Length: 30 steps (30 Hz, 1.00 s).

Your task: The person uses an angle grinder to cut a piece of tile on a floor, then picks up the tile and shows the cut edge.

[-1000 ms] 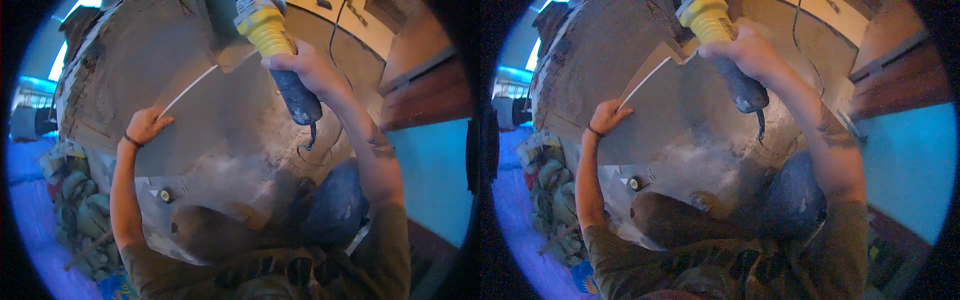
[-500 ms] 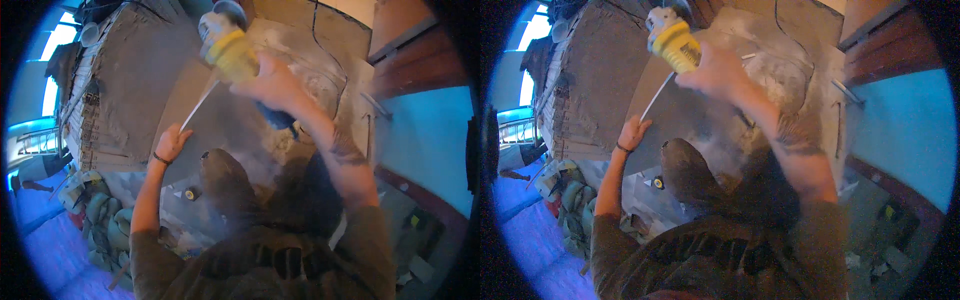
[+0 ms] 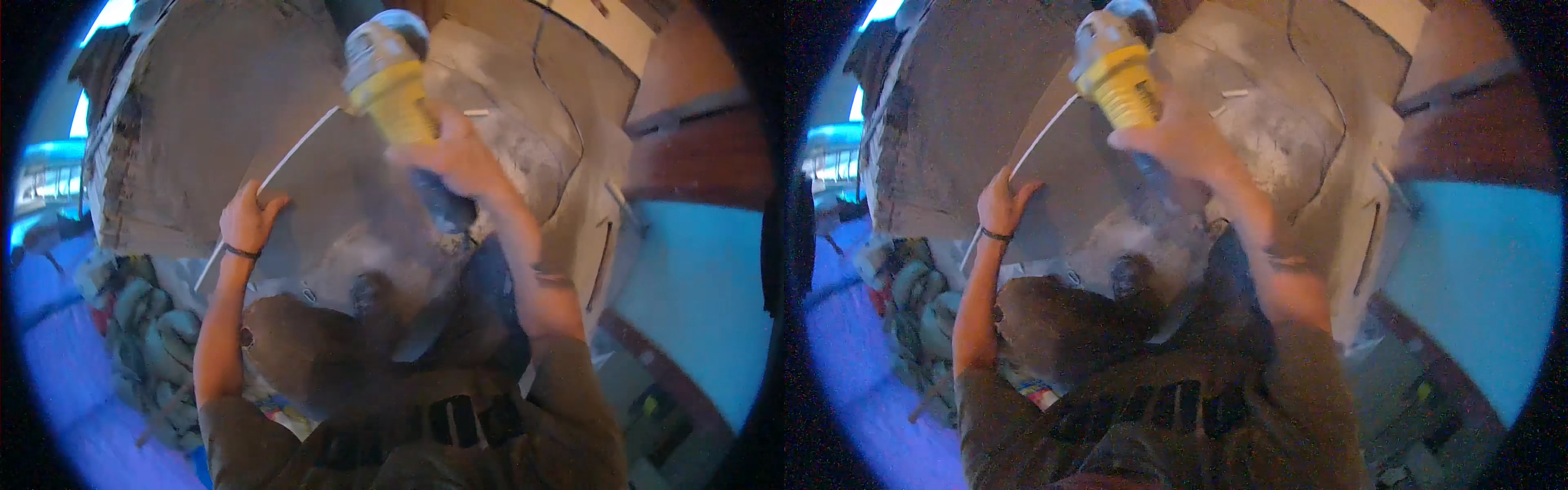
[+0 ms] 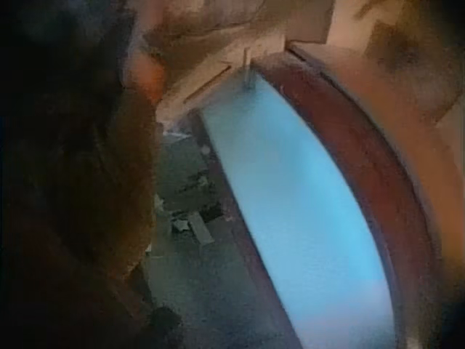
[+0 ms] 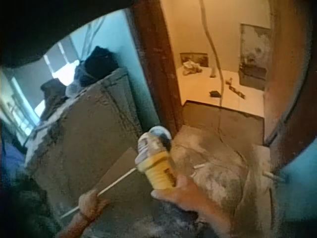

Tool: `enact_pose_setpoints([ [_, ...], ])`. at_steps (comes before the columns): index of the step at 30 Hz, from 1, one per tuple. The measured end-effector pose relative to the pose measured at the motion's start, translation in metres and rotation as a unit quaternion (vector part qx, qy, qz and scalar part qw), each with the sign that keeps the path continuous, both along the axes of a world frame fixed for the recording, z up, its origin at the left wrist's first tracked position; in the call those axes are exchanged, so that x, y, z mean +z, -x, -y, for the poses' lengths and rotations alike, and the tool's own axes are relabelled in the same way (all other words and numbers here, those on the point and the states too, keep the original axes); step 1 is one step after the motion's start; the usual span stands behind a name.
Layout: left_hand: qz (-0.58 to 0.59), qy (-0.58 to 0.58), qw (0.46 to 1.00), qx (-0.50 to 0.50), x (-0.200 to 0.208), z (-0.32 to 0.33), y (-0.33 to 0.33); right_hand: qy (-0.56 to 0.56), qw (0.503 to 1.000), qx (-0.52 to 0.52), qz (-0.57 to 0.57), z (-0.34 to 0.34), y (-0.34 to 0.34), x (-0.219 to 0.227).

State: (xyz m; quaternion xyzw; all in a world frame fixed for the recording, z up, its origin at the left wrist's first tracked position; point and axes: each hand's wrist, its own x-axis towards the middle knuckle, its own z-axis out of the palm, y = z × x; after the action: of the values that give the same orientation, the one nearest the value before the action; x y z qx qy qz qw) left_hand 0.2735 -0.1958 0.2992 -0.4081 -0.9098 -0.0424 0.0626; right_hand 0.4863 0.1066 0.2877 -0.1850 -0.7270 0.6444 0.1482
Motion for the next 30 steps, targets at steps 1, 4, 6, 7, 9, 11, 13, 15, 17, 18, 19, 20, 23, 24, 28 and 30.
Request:
enact_pose_setpoints([
  [1,0.006,-0.017,1.0,0.013,-0.006,-0.006,0.006,-0.021,1.0,0.02,-0.005,-0.016,-0.002,0.013],
  [4,0.017,-0.018,1.0,-0.005,-0.007,0.007,0.024,0.054,0.992,0.097,0.057,-0.031,0.006,0.04],
  [6,0.04,-0.003,0.999,0.02,-0.007,-0.004,0.021,0.126,0.982,0.114,0.085,-0.034,0.01,0.057],
  [7,0.047,-0.01,0.999,0.02,-0.005,-0.005,0.018,0.206,0.966,0.123,0.097,-0.033,0.013,0.065],
  [9,0.027,-0.019,0.999,0.032,0.0,0.002,0.012,0.201,0.965,0.104,0.135,-0.02,0.025,0.077],
  [11,0.044,-0.029,0.998,0.033,0.001,-0.003,0.0,0.185,0.964,0.067,0.177,-0.015,0.031,0.083],
  [13,0.06,-0.036,0.997,0.034,0.007,-0.009,-0.009,0.195,0.958,0.055,0.202,-0.014,0.035,0.088],
  [15,0.068,-0.016,0.997,0.045,0.004,-0.01,-0.013,0.188,0.957,0.033,0.22,-0.005,0.039,0.084],
  [17,0.081,-0.024,0.996,0.028,0.003,-0.008,-0.017,0.177,0.958,0.007,0.227,0.003,0.033,0.084],
  [18,0.086,-0.029,0.996,0.016,0.002,-0.008,-0.018,0.18,0.954,-0.005,0.238,0.006,0.028,0.085],
  [19,0.094,-0.031,0.995,0.013,0.003,-0.003,-0.02,0.185,0.95,-0.013,0.249,0.014,0.026,0.085],
  [20,0.084,-0.048,0.995,0.004,0.003,0.001,-0.022,0.184,0.949,-0.017,0.256,0.021,0.024,0.083],
  [23,0.09,-0.081,0.993,-0.007,-0.006,-0.008,-0.035,0.163,0.951,-0.045,0.26,0.022,0.01,0.08],
  [24,0.096,-0.09,0.991,-0.01,-0.01,-0.015,-0.041,0.169,0.948,-0.058,0.265,0.019,0.004,0.079],
  [28,0.107,-0.063,0.992,-0.004,-0.011,-0.01,-0.032,0.182,0.943,-0.08,0.268,0.035,0.004,0.075],
  [30,0.115,-0.069,0.991,-0.018,-0.012,-0.014,-0.033,0.157,0.948,-0.068,0.267,0.026,0.001,0.074],
])
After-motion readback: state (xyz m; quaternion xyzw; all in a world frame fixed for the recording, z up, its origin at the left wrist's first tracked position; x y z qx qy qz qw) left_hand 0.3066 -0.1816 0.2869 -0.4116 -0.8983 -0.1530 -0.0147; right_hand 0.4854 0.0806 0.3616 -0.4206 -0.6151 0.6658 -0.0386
